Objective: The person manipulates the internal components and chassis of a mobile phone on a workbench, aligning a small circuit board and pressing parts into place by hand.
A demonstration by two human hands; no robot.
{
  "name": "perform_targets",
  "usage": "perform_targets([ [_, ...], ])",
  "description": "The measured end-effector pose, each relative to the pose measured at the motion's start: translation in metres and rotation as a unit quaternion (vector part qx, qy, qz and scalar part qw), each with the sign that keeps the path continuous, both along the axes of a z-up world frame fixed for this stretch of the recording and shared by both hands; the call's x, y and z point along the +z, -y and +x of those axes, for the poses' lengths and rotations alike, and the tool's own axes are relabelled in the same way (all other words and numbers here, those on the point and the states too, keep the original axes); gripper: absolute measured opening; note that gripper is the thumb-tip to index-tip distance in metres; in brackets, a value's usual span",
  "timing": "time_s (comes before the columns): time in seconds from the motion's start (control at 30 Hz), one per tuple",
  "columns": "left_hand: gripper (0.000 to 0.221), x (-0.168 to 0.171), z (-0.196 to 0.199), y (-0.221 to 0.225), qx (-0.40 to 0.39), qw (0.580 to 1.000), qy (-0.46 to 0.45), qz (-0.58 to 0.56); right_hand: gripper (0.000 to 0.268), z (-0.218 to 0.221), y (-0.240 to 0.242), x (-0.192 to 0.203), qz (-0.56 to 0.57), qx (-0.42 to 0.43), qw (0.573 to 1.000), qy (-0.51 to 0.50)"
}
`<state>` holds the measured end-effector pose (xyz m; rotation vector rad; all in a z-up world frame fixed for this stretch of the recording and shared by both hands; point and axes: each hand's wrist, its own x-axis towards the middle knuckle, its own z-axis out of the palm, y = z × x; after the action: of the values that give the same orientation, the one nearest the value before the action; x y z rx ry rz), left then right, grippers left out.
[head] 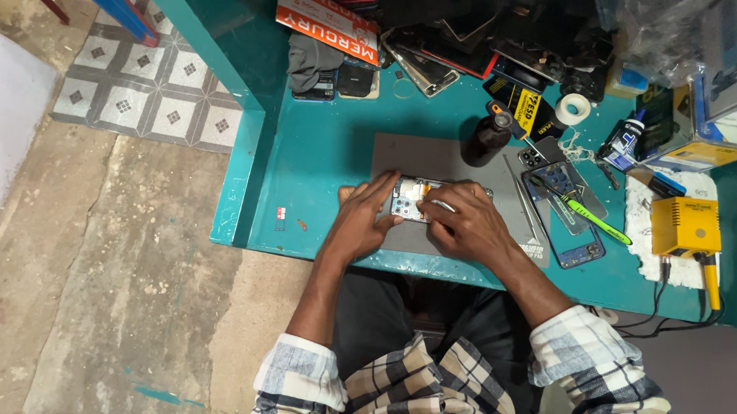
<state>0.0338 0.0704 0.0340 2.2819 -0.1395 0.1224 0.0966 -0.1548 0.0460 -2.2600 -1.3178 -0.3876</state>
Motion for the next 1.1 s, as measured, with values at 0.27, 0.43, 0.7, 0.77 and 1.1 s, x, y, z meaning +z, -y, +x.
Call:
perform_targets([
  [0.27,0.078,-0.004,0.001,0.000,0.000,1.000,-0.005,0.009,0.029,-0.002,-0.003,0.003,-0.029,0.015,0.998,0.061],
  [0.43,0.077,-0.003,0.001,0.001,0.001,1.000,-0.018,0.014,0.027,-0.008,-0.006,-0.002,-0.040,-0.011,0.997,0.063],
  [0.7,0.075,-0.005,0.001,-0.002,-0.011,1.000,0.006,-0.001,0.033,-0.004,-0.005,0.004,0.023,0.026,0.999,0.005],
  [0.77,0.076,-0.006,0.001,-0.001,-0.009,1.000,0.006,0.007,0.034,-0.004,-0.005,0.005,0.019,0.025,0.999,-0.013],
  [1.1,0.076,-0.006,-0.001,-0.004,-0.006,1.000,0.020,-0.002,0.035,-0.007,-0.004,-0.004,0.037,0.000,0.998,-0.043],
])
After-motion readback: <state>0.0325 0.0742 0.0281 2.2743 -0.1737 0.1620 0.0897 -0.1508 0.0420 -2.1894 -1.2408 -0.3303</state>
